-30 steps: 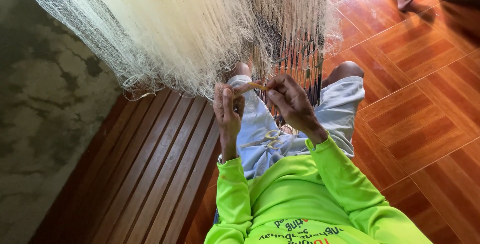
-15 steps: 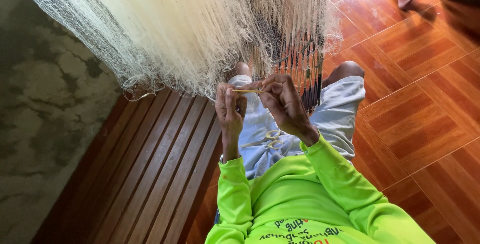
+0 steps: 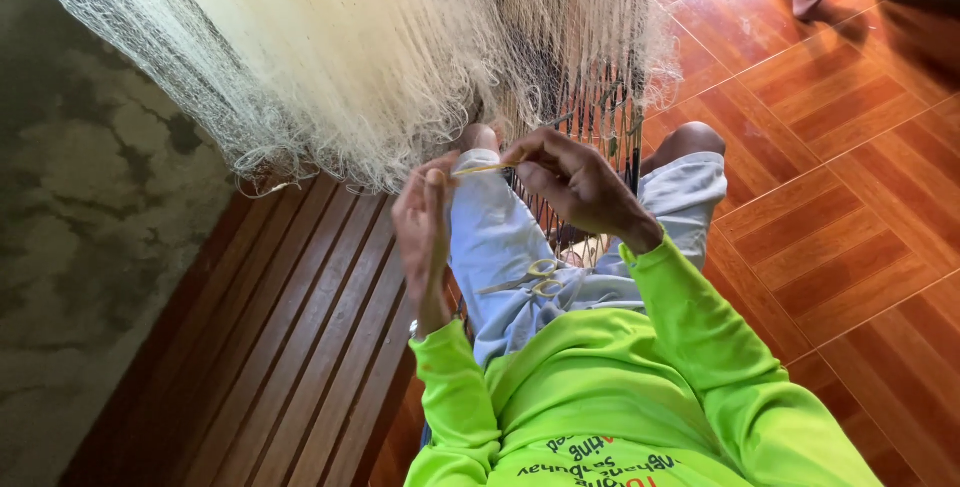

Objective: A person is sitting on the floor, weaving a fine-mesh fishing net using a wooden shuttle and tying intricate knots.

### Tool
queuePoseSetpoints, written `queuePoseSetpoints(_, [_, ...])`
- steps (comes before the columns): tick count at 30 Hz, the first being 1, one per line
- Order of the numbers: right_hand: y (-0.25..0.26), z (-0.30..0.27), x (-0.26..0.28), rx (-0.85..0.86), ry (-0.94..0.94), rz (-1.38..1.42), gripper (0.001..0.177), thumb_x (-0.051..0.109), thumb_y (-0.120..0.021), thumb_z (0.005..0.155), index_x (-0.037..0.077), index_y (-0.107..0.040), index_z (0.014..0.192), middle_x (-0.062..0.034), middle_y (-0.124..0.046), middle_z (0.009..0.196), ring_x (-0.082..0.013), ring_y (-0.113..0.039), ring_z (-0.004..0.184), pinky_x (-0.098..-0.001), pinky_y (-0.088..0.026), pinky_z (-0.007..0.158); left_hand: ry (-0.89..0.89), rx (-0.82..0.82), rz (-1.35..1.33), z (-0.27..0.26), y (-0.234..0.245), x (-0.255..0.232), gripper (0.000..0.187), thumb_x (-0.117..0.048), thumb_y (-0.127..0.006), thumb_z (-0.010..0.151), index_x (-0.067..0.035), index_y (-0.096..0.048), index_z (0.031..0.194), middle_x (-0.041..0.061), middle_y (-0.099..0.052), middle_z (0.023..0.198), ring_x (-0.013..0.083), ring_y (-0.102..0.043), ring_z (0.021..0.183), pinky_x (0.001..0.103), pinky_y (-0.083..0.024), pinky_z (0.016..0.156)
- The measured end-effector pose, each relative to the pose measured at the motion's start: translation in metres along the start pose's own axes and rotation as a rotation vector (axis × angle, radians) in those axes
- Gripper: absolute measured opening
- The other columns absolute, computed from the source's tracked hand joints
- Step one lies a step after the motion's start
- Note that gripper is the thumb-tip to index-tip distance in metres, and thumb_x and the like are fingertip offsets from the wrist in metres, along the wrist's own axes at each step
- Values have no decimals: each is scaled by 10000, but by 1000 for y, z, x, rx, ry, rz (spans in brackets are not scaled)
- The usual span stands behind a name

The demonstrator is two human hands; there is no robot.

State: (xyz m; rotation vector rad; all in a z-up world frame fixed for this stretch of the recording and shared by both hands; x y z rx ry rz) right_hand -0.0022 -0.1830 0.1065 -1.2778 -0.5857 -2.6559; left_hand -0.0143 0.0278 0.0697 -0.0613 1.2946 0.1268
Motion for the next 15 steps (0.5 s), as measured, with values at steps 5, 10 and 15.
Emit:
queuePoseSetpoints(5, [18,9,15,73,-52,-59,157,75,-530,1010,64,-599,1150,-82,-579,733,-124,-444,534,-268,-413,494,-133,-376,675,-15,49,-42,440,-585,-636,1014,-159,-738,1052,75,-757,1110,246,-688,971,395,-522,862])
queuePoseSetpoints(10, [22,26,48,179,-50,-153,121,59,-559,992,75,-623,1092,-101,-625,731,-142,-466,506,-276,-416,476,-449,-341,682,-21,31,-80,158,-304,-734,1007,-151,-736,1046,60,-749,1145,245,-692,1004,368,-538,874])
queuePoseSetpoints(15, [11,44,74,367,-3,-331,96,77,-608,977,54,-609,1070,-134,-660,765,-162,-497,496,-322,-473,513,-526,-14,855,-12,-5,-106,306,-390,-583,1054,-186,-683,850,-16,-715,772,212,-676,791,364,-475,804])
Point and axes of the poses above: each hand's wrist, its own z-axis towards the middle knuckle, its own y-axis out of the back of the hand, x = y × z, the point moved 2 cm from there along z, towards the middle knuckle
